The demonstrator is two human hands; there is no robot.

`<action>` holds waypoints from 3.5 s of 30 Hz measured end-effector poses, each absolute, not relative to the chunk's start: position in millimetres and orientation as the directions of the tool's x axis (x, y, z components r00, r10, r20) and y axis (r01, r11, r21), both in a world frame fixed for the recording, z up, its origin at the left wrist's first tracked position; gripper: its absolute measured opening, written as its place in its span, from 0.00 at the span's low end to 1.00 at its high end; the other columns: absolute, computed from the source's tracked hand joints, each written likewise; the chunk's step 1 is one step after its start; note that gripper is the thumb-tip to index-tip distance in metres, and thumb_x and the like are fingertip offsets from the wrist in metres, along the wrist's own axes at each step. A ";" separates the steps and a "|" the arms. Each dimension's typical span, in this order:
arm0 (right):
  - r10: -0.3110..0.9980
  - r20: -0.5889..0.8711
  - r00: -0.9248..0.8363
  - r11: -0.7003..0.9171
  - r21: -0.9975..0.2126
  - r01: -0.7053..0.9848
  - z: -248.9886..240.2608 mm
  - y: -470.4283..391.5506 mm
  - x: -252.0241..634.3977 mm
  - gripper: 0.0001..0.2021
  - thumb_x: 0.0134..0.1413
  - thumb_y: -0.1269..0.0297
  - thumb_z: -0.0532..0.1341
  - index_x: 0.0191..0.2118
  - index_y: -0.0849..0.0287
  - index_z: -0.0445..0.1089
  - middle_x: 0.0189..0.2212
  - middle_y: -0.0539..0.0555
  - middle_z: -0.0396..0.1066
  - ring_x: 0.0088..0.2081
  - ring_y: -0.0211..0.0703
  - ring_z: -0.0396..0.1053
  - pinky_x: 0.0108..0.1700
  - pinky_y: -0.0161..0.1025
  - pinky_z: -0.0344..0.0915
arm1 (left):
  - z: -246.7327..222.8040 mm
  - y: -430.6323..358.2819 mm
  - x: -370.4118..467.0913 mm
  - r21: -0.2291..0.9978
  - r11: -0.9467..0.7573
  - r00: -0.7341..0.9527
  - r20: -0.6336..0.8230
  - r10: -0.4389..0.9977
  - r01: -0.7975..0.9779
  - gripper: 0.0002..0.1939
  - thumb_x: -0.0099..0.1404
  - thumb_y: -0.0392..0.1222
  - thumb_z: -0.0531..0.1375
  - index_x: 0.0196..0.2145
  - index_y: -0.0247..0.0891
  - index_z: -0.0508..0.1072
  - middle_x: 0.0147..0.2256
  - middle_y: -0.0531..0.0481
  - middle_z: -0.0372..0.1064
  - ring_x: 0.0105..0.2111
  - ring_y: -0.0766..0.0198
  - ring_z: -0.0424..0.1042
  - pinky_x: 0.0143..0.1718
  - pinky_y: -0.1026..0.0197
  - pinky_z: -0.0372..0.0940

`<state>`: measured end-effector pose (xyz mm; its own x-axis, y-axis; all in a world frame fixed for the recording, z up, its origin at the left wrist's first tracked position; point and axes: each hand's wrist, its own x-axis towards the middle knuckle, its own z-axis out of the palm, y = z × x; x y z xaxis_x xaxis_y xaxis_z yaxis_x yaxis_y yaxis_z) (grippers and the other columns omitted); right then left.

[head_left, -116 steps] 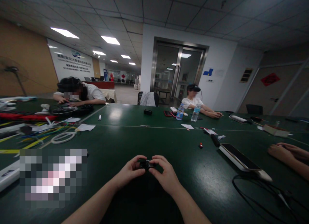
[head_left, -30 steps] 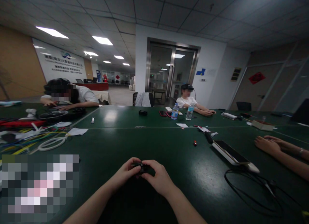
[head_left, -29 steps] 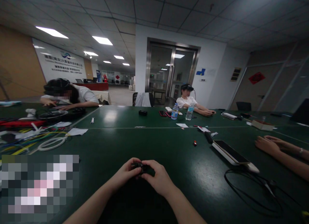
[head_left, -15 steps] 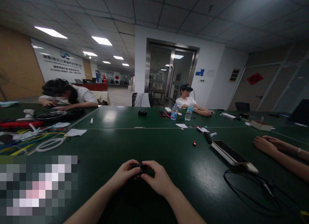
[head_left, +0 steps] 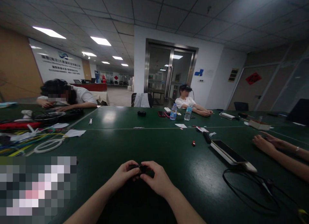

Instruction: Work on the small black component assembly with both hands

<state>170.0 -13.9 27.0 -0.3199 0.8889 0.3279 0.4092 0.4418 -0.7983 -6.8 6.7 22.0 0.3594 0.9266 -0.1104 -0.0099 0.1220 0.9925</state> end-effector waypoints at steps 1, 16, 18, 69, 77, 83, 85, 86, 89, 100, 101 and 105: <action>0.890 0.325 -0.319 0.439 -0.799 0.411 27.3 -14.2 170.1 0.19 0.44 0.68 0.62 0.46 0.52 0.66 0.41 0.52 0.70 0.43 0.43 0.68 0.46 0.42 0.65 | 22.6 6.3 -6.6 0.992 0.126 0.358 -0.114 0.927 -0.009 0.16 0.48 0.48 0.64 0.31 0.35 0.67 0.26 0.55 0.67 0.22 0.69 0.65 0.27 0.64 0.59; 0.896 0.306 -0.323 0.426 -0.799 0.425 32.0 -15.8 170.3 0.18 0.46 0.68 0.61 0.46 0.51 0.66 0.41 0.51 0.69 0.42 0.43 0.67 0.46 0.42 0.65 | 17.1 8.4 -8.2 0.993 0.112 0.366 -0.096 0.926 -0.022 0.16 0.51 0.48 0.62 0.33 0.35 0.67 0.28 0.54 0.67 0.25 0.68 0.66 0.29 0.63 0.61; 0.896 0.303 -0.325 0.424 -0.800 0.425 31.1 -15.5 170.3 0.18 0.46 0.68 0.61 0.46 0.51 0.66 0.41 0.51 0.69 0.42 0.43 0.67 0.46 0.42 0.65 | 16.3 8.9 -8.2 0.992 0.120 0.364 -0.101 0.926 -0.029 0.16 0.52 0.49 0.61 0.34 0.36 0.67 0.28 0.53 0.68 0.26 0.68 0.66 0.29 0.63 0.61; 0.886 0.288 -0.362 0.430 -0.803 0.413 27.7 -10.5 171.6 0.13 0.53 0.67 0.55 0.45 0.49 0.67 0.40 0.51 0.64 0.41 0.40 0.66 0.44 0.39 0.65 | 15.4 2.6 -16.3 0.980 0.139 0.459 -0.060 0.886 -0.141 0.24 0.50 0.39 0.65 0.43 0.42 0.61 0.32 0.54 0.68 0.31 0.66 0.67 0.35 0.62 0.57; 0.890 0.278 -0.361 0.421 -0.805 0.418 30.4 -12.6 172.1 0.13 0.53 0.67 0.55 0.45 0.49 0.67 0.41 0.51 0.65 0.41 0.41 0.66 0.43 0.40 0.65 | 13.9 4.4 -16.3 0.986 0.114 0.471 -0.045 0.881 -0.118 0.23 0.50 0.39 0.65 0.43 0.41 0.62 0.33 0.53 0.69 0.32 0.65 0.68 0.35 0.62 0.58; 0.873 0.333 -0.355 0.464 -0.792 0.398 28.9 -12.3 172.3 0.14 0.49 0.68 0.58 0.44 0.52 0.66 0.41 0.52 0.66 0.41 0.41 0.66 0.44 0.39 0.65 | 9.5 8.1 -15.7 0.988 0.077 0.493 -0.001 0.870 -0.134 0.21 0.50 0.39 0.64 0.42 0.42 0.62 0.38 0.50 0.69 0.37 0.61 0.69 0.39 0.58 0.59; 0.864 0.357 -0.355 0.483 -0.784 0.389 28.2 -11.8 171.9 0.14 0.47 0.68 0.60 0.43 0.54 0.67 0.40 0.52 0.67 0.41 0.41 0.66 0.44 0.39 0.64 | 8.7 8.7 -15.7 0.989 0.065 0.492 0.008 0.870 -0.131 0.22 0.50 0.39 0.65 0.42 0.41 0.63 0.38 0.50 0.69 0.37 0.61 0.69 0.39 0.58 0.59; 0.864 0.362 -0.351 0.486 -0.782 0.390 27.9 -11.6 171.7 0.13 0.47 0.68 0.60 0.42 0.54 0.67 0.40 0.52 0.67 0.42 0.41 0.66 0.45 0.39 0.64 | 8.5 8.7 -15.8 0.990 0.064 0.494 0.007 0.870 -0.126 0.22 0.49 0.39 0.65 0.41 0.41 0.63 0.38 0.50 0.69 0.37 0.61 0.69 0.39 0.58 0.59; 0.874 0.348 -0.341 0.470 -0.784 0.406 28.0 -11.1 170.9 0.12 0.46 0.69 0.61 0.40 0.54 0.68 0.39 0.51 0.67 0.42 0.41 0.66 0.45 0.39 0.63 | 8.5 8.2 -16.6 0.990 0.072 0.503 -0.002 0.864 -0.119 0.21 0.50 0.38 0.65 0.41 0.41 0.63 0.38 0.51 0.69 0.36 0.62 0.69 0.38 0.59 0.60; 0.882 0.332 -0.335 0.456 -0.784 0.422 29.7 -12.7 169.8 0.11 0.46 0.68 0.61 0.38 0.53 0.67 0.39 0.50 0.66 0.42 0.41 0.65 0.44 0.39 0.63 | 10.7 7.1 -17.7 0.993 0.070 0.514 -0.013 0.858 -0.091 0.23 0.50 0.40 0.65 0.44 0.42 0.63 0.38 0.50 0.69 0.36 0.61 0.68 0.38 0.59 0.59; 0.885 0.323 -0.336 0.448 -0.786 0.426 30.1 -12.8 169.8 0.10 0.46 0.67 0.61 0.38 0.53 0.67 0.39 0.50 0.66 0.42 0.41 0.66 0.44 0.39 0.63 | 11.1 6.8 -17.7 0.993 0.071 0.516 -0.015 0.856 -0.090 0.24 0.50 0.40 0.65 0.44 0.42 0.63 0.38 0.50 0.70 0.36 0.61 0.68 0.38 0.59 0.59; 0.888 0.312 -0.338 0.441 -0.788 0.430 31.9 -13.4 169.9 0.10 0.46 0.68 0.60 0.38 0.53 0.67 0.39 0.50 0.66 0.42 0.41 0.65 0.44 0.39 0.63 | 11.9 6.4 -18.0 0.989 0.099 0.524 -0.027 0.851 -0.111 0.24 0.50 0.41 0.65 0.45 0.42 0.62 0.38 0.50 0.70 0.36 0.62 0.69 0.38 0.59 0.59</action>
